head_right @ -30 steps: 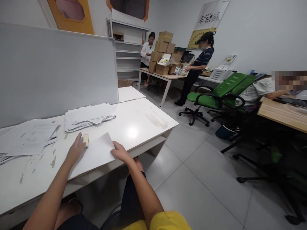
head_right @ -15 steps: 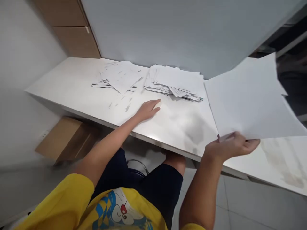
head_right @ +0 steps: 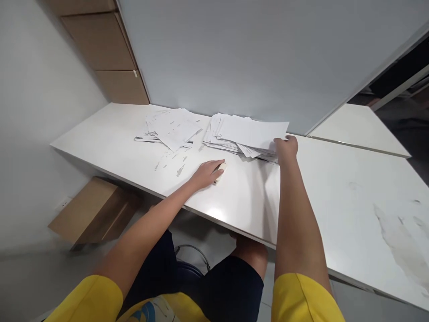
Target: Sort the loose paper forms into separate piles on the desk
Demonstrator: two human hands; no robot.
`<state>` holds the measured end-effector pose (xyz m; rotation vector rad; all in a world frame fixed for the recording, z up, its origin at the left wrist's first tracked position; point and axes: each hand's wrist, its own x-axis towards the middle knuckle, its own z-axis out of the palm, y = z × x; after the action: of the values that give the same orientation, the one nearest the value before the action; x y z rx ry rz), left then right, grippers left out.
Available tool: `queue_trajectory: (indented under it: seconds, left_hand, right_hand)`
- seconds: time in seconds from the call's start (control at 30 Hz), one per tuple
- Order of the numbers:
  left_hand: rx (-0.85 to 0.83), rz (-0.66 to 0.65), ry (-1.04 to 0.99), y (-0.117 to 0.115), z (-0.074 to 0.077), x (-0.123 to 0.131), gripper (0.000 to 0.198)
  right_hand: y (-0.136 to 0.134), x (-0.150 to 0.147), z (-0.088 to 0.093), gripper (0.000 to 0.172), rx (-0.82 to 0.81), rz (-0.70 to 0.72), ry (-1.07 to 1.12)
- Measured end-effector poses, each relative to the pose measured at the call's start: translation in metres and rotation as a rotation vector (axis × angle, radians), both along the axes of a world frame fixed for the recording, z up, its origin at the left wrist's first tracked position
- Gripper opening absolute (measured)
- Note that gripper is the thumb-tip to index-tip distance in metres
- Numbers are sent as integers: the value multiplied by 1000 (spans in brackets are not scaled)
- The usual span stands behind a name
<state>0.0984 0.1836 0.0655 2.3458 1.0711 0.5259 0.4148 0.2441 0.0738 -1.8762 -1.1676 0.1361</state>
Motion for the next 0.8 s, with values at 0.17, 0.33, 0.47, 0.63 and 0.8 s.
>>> queue_trajectory:
  seconds: [0.17, 0.33, 0.47, 0.63, 0.8]
  left_hand:
    - [9, 26, -13, -2, -3, 1, 52]
    - [32, 23, -26, -2, -8, 0, 54]
    - [-38, 9, 86, 0, -12, 0, 50]
    - [-60, 30, -76, 0, -20, -1, 57]
    - [-127, 43, -178, -4, -30, -2, 60]
  right_hand:
    - [-64, -32, -18, 91, 2, 13, -238]
    - [-58, -119, -2, 71, 160, 356, -186]
    - [-7, -234, 20, 67, -130, 831, 62]
    - [44, -355, 16, 77, -330, 859, -180]
    - [78, -357, -4, 90, -506, 746, -384]
